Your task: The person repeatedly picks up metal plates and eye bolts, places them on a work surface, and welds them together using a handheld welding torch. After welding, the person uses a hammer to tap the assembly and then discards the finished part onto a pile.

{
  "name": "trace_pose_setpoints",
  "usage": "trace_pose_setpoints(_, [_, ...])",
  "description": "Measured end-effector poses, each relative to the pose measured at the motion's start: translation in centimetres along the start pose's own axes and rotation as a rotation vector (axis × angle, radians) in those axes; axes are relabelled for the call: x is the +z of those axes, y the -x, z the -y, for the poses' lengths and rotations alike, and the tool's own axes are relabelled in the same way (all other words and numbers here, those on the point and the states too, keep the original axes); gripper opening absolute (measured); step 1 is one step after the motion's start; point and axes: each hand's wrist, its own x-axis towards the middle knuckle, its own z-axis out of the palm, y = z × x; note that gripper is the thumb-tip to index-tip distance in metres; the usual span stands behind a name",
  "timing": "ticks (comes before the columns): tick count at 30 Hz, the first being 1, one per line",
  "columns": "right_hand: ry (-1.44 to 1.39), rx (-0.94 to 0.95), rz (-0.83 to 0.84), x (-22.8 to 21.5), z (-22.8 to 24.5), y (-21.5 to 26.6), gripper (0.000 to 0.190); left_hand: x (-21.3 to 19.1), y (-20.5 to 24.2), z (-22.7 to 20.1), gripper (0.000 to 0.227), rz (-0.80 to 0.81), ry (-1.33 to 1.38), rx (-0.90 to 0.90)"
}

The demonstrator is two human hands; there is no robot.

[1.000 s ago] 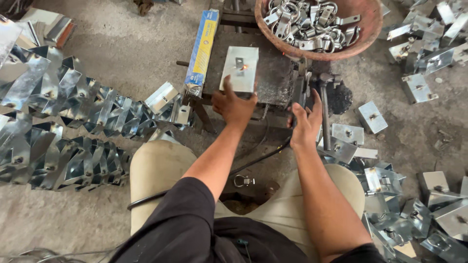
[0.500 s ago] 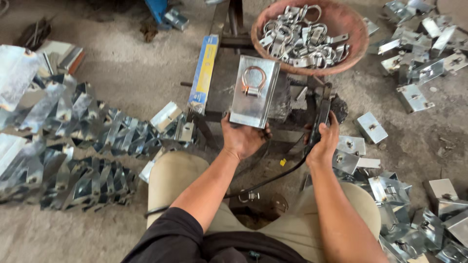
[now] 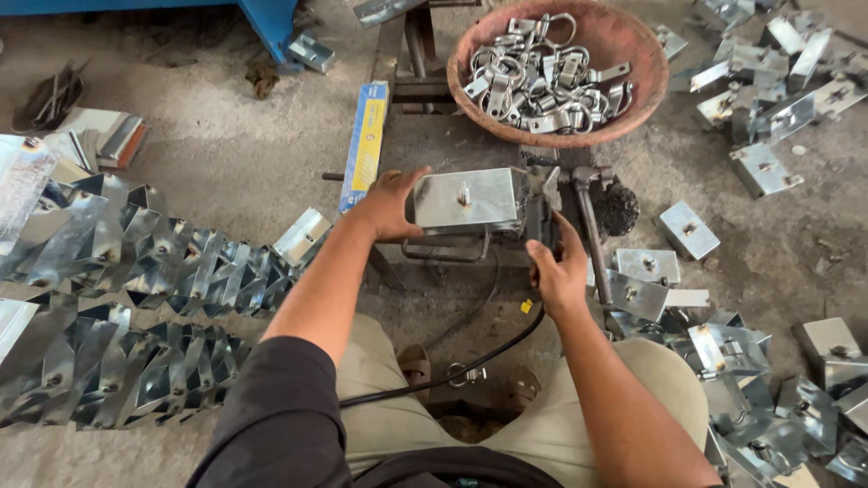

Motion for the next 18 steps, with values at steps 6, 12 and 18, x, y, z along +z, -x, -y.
trace_pose_setpoints(6, [0.356,-0.227,0.041,1.5,0.1,1.1,0.076,-3.5,0.3,-2.7,0.127,0.252,-0.210,-0.178])
trace_pose_setpoints(12, [0.355,-0.031,0.091,3.0,1.2,2.2,0.084,-4.3,0.3,-4.0,0.128,0.295,-0.233,-0.257])
trace_pose_setpoints(18, [0.361,-0.142,0.108,3.2,1.7,2.7,0.080,-4.9,0.5,-4.9,0.120,0.317,-0.258,-0.281])
